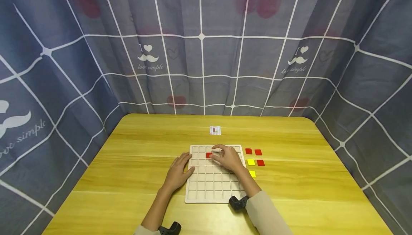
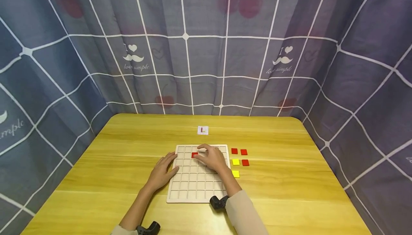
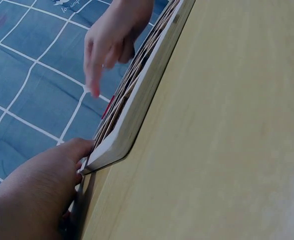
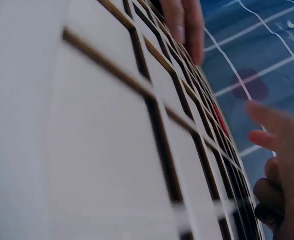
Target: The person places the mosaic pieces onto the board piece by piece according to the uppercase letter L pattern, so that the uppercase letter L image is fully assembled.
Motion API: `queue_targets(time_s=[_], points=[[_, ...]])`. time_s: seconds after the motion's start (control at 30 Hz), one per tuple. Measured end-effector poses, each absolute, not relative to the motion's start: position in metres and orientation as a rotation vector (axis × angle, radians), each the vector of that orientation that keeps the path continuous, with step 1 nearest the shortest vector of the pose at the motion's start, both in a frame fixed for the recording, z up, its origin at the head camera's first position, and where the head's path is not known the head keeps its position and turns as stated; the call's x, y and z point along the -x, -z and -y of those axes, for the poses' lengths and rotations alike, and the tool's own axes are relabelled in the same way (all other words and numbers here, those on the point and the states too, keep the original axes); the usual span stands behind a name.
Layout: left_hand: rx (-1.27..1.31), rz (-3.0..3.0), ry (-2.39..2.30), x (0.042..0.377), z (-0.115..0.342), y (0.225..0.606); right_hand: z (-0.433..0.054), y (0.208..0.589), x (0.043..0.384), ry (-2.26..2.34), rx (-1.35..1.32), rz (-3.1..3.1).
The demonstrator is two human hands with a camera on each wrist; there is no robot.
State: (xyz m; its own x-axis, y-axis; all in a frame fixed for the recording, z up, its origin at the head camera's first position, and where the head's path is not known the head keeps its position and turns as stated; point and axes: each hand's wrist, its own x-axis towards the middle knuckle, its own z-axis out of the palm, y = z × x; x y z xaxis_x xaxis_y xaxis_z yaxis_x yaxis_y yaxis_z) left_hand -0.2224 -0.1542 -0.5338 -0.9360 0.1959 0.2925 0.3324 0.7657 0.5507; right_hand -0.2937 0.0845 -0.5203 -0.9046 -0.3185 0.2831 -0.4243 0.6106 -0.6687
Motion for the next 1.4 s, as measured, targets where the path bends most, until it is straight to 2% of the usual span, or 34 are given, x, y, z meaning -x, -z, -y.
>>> queue_targets(time_s=[0.17, 0.43, 0.73, 1.13, 1.4], points=[[0.428, 2.735, 0.909, 0.221, 0.153, 0.535, -0.119, 0.511, 0.293, -1.273, -0.468, 2.652], [0.460, 2.699, 0.886, 0.222, 0.155, 0.534, -0.190, 0.503, 0.297, -1.288, -0.433, 2.579], [0.432, 2.734, 0.899, 0.223, 0.155, 0.535, -0.243, 0.517, 0.293, -1.202, -0.318, 2.697], [0.444, 2.725, 0.883, 0.224, 0.155, 0.533, -0.251, 0.523, 0.292, -1.010, -0.281, 2.849], [0.444, 2.724, 0.896, 0.221, 0.156, 0.535, -0.247, 0.526, 0.283, -1.077, -0.232, 2.778]])
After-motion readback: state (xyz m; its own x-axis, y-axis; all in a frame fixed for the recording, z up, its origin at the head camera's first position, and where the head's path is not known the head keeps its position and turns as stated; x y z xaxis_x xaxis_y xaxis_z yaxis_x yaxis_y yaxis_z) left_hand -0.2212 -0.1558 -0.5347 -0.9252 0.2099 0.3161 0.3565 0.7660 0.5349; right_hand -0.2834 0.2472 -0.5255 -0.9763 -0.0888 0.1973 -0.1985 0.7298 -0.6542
